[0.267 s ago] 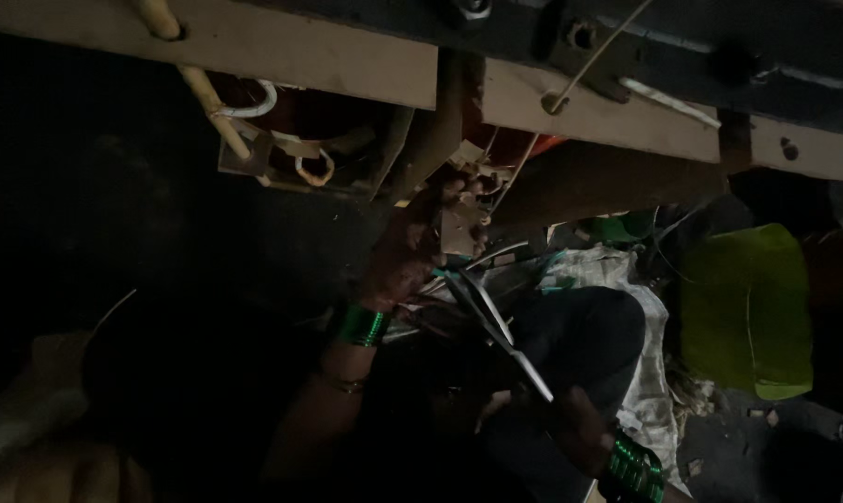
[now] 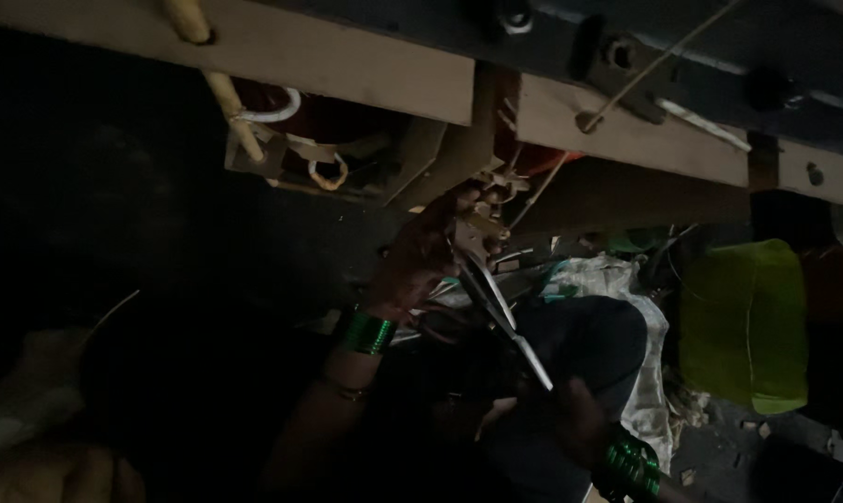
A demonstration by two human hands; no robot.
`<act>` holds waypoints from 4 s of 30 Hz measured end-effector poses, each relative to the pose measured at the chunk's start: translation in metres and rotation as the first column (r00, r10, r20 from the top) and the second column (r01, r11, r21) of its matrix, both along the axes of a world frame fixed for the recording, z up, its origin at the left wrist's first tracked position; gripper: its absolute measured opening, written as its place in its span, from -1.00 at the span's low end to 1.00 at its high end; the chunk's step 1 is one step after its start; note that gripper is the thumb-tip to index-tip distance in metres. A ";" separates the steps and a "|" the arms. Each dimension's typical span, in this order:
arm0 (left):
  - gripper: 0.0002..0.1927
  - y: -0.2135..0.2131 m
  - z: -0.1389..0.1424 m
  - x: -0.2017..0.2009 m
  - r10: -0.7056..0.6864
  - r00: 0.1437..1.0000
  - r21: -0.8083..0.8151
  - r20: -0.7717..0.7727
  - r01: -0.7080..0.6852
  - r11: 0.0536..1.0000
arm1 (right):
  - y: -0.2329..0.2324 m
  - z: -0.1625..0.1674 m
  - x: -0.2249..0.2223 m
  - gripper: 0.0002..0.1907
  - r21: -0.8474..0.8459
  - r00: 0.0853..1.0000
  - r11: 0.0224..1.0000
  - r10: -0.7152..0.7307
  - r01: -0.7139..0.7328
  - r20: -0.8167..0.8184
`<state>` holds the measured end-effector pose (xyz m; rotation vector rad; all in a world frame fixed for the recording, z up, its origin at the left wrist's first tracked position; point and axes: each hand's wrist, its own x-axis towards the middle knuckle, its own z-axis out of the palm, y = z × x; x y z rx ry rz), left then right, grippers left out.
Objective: The person sits on the floor and uses pliers and a hammer to adjust and secure components on a wooden-framed electrical device with copper coils. They repeatedly cut, bend, and hammer small wooden or wire pieces into place on the frame.
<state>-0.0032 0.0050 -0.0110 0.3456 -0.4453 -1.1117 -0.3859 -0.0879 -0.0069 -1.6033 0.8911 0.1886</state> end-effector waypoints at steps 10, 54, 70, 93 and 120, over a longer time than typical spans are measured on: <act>-0.08 -0.007 0.002 -0.004 -0.053 0.993 -0.106 -0.104 0.042 0.993 | -0.024 0.000 -0.006 -0.68 -0.196 0.895 0.967 0.060 -0.161 -0.441; -0.09 -0.013 -0.010 -0.013 -0.021 1.000 0.002 -0.022 0.021 1.000 | -0.044 0.035 0.017 -0.52 0.056 0.824 0.994 0.106 -0.090 -0.556; -0.22 -0.009 0.001 -0.009 -0.001 1.000 -0.091 -0.030 -0.002 0.996 | -0.068 0.053 0.022 -0.54 -0.075 0.756 0.836 0.448 -0.543 -0.477; -0.20 -0.012 -0.006 -0.011 0.028 0.999 0.017 0.045 -0.029 0.999 | -0.066 0.071 0.051 -0.35 0.051 0.776 0.959 0.257 -0.280 -0.576; -0.26 -0.004 0.012 -0.008 -0.001 0.994 -0.140 -0.105 -0.014 0.990 | -0.096 0.024 0.008 -0.59 -0.163 0.715 0.820 0.358 -0.548 -0.600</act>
